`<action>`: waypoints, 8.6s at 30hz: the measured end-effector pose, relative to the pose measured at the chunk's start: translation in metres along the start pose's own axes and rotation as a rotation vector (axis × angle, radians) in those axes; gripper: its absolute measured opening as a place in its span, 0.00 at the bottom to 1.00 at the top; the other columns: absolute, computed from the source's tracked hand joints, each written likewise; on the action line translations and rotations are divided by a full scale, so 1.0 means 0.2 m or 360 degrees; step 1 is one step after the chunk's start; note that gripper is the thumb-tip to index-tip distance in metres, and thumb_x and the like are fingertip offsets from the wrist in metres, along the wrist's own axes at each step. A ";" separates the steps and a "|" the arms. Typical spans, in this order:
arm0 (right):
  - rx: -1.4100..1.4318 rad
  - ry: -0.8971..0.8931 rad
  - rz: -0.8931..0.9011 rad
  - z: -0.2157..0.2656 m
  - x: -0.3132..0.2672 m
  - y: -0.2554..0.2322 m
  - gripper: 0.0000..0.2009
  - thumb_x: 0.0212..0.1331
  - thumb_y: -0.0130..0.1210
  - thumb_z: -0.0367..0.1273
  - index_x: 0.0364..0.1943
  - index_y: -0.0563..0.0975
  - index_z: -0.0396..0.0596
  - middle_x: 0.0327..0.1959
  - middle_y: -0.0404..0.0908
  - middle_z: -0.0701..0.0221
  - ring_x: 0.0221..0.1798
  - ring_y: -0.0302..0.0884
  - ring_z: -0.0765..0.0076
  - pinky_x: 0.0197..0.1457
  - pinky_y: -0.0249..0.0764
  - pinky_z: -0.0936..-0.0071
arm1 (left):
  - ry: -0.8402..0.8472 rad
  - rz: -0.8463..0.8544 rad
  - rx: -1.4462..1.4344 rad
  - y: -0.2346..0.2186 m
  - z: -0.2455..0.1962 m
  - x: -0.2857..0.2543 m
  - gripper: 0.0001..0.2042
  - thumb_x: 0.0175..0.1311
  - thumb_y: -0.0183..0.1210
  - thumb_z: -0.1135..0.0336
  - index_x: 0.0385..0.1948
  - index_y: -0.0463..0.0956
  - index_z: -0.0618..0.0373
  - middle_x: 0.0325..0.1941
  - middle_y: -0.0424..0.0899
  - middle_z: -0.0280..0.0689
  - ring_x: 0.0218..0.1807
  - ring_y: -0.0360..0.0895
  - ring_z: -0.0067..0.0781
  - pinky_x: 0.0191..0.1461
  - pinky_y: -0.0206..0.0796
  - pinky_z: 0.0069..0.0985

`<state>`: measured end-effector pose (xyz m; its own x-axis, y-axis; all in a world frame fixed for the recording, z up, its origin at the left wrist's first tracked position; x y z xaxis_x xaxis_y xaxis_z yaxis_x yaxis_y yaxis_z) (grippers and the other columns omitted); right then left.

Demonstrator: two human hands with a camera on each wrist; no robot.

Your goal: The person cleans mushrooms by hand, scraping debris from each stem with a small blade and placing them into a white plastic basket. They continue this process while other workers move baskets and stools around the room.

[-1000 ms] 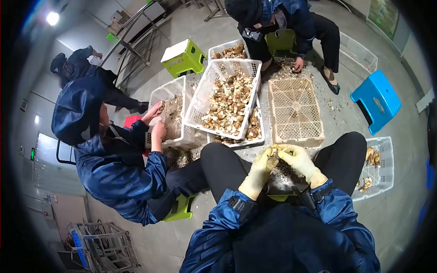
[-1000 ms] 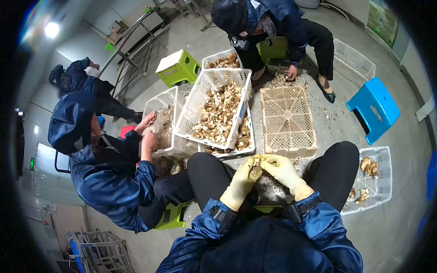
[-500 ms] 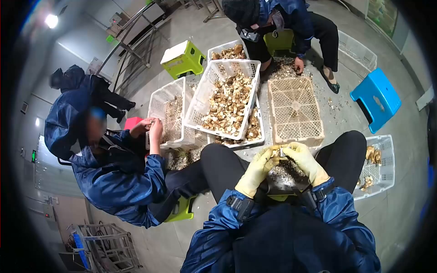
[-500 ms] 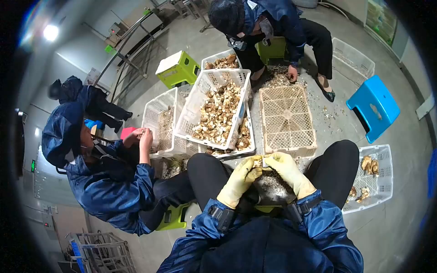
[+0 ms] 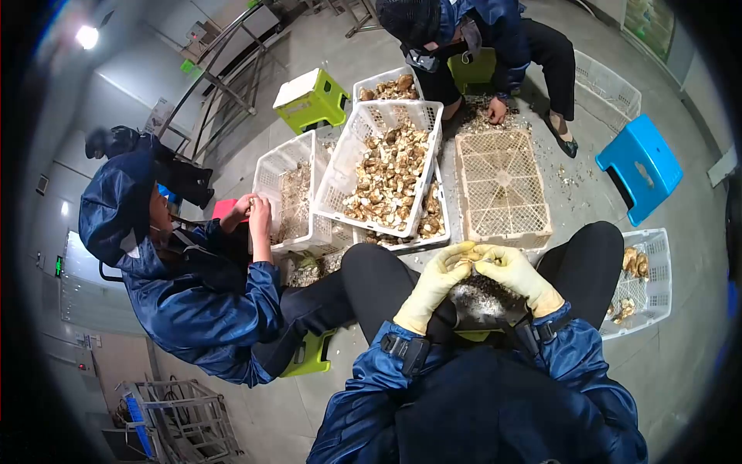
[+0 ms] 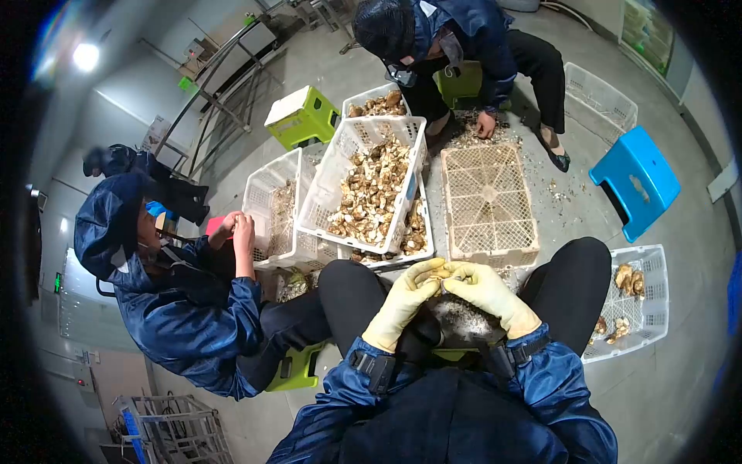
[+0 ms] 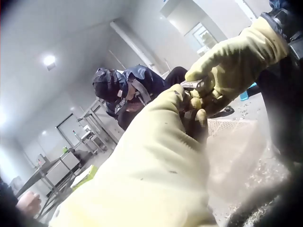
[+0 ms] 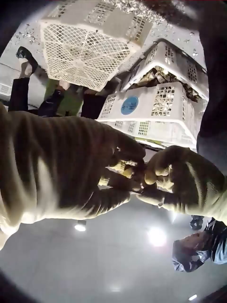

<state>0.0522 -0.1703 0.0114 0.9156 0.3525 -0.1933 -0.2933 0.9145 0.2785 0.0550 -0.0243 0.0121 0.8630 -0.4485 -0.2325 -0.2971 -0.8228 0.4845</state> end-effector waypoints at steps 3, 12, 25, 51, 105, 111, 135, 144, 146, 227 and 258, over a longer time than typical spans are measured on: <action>-0.0113 0.0205 -0.0068 0.03 -0.03 -0.03 0.11 0.62 0.61 0.31 0.43 0.79 0.36 0.40 0.83 0.72 0.40 0.78 0.81 0.46 0.75 0.82 | -0.0031 0.0071 -0.0121 0.02 0.00 -0.01 0.27 0.62 0.65 0.72 0.63 0.68 0.63 0.56 0.80 0.37 0.53 0.78 0.21 0.55 0.70 0.17; 0.0008 0.0014 0.0139 0.05 -0.02 0.02 0.12 0.62 0.61 0.30 0.47 0.79 0.37 0.45 0.82 0.73 0.46 0.77 0.81 0.53 0.73 0.81 | -0.0096 0.0152 0.0043 0.07 -0.08 -0.03 0.28 0.62 0.64 0.73 0.64 0.66 0.64 0.58 0.79 0.38 0.57 0.76 0.24 0.63 0.66 0.21; -0.0336 0.0028 0.0242 0.07 -0.04 0.03 0.06 0.60 0.63 0.31 0.32 0.79 0.43 0.32 0.78 0.78 0.35 0.71 0.84 0.41 0.69 0.84 | -0.0225 0.0219 0.0315 0.08 -0.09 -0.05 0.25 0.64 0.55 0.83 0.65 0.65 0.65 0.60 0.78 0.38 0.56 0.77 0.23 0.63 0.68 0.20; -0.0212 0.0024 -0.0236 0.07 0.00 -0.06 0.14 0.65 0.57 0.31 0.51 0.80 0.37 0.44 0.85 0.67 0.44 0.79 0.78 0.50 0.75 0.81 | -0.0007 0.0158 0.0194 0.01 -0.04 -0.04 0.34 0.60 0.59 0.73 0.71 0.57 0.63 0.68 0.69 0.46 0.69 0.66 0.36 0.71 0.57 0.27; 0.0020 -0.0161 0.0029 0.04 -0.03 0.01 0.09 0.59 0.61 0.28 0.39 0.81 0.35 0.51 0.82 0.69 0.44 0.77 0.80 0.46 0.73 0.82 | -0.0178 0.0236 -0.0408 -0.01 0.07 -0.04 0.31 0.61 0.55 0.75 0.69 0.60 0.60 0.62 0.74 0.42 0.57 0.74 0.29 0.57 0.68 0.25; -0.0092 -0.0167 0.0169 0.09 -0.05 0.02 0.08 0.58 0.62 0.29 0.33 0.81 0.36 0.50 0.82 0.69 0.47 0.76 0.77 0.50 0.71 0.79 | -0.0172 0.0159 -0.0278 -0.02 0.04 -0.04 0.30 0.62 0.56 0.76 0.68 0.61 0.60 0.60 0.76 0.42 0.53 0.76 0.27 0.56 0.69 0.23; -0.0368 -0.0157 0.0282 0.13 -0.06 0.04 0.09 0.59 0.64 0.32 0.32 0.81 0.38 0.34 0.81 0.75 0.37 0.73 0.80 0.42 0.70 0.80 | -0.0200 0.0302 0.0101 0.06 -0.04 -0.08 0.29 0.63 0.60 0.74 0.67 0.62 0.65 0.63 0.76 0.41 0.63 0.73 0.28 0.68 0.63 0.24; -0.0176 -0.0028 0.0101 0.02 -0.04 -0.01 0.09 0.59 0.63 0.29 0.40 0.82 0.38 0.34 0.81 0.77 0.35 0.72 0.85 0.38 0.70 0.83 | -0.0222 0.0298 0.0073 0.08 -0.05 -0.09 0.32 0.60 0.63 0.72 0.68 0.62 0.65 0.66 0.73 0.43 0.66 0.71 0.30 0.70 0.62 0.25; -0.0152 -0.0038 0.0005 0.02 -0.04 -0.01 0.09 0.59 0.63 0.29 0.41 0.82 0.38 0.34 0.81 0.77 0.35 0.73 0.85 0.38 0.70 0.83 | -0.0212 0.0267 0.0078 0.09 -0.06 -0.09 0.32 0.61 0.63 0.72 0.67 0.62 0.65 0.66 0.74 0.42 0.65 0.72 0.29 0.68 0.63 0.24; -0.0507 -0.0103 -0.0350 -0.06 0.03 -0.09 0.13 0.60 0.59 0.29 0.47 0.81 0.38 0.37 0.86 0.68 0.38 0.80 0.79 0.43 0.77 0.79 | -0.0359 -0.0067 -0.0157 -0.04 0.19 0.02 0.29 0.68 0.56 0.72 0.72 0.58 0.50 0.61 0.75 0.35 0.43 0.79 0.18 0.51 0.74 0.19; -0.0811 -0.0534 -0.0347 0.10 -0.02 -0.06 0.06 0.56 0.61 0.28 0.31 0.81 0.37 0.54 0.81 0.56 0.55 0.79 0.60 0.58 0.72 0.70 | -0.0270 0.0103 -0.0803 0.00 0.14 0.00 0.31 0.65 0.57 0.67 0.71 0.58 0.50 0.69 0.69 0.38 0.41 0.74 0.23 0.48 0.69 0.20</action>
<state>0.0585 -0.1871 0.0280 0.9809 0.1425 0.1327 -0.1092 0.9668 -0.2311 0.0436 -0.0336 -0.0125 0.7587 -0.5773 -0.3018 -0.0778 -0.5403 0.8379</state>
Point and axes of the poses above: each hand's wrist, its own x-axis towards the middle knuckle, its own y-axis out of the palm, z = x × y, the point moved 7 cm from there along x, towards the middle knuckle
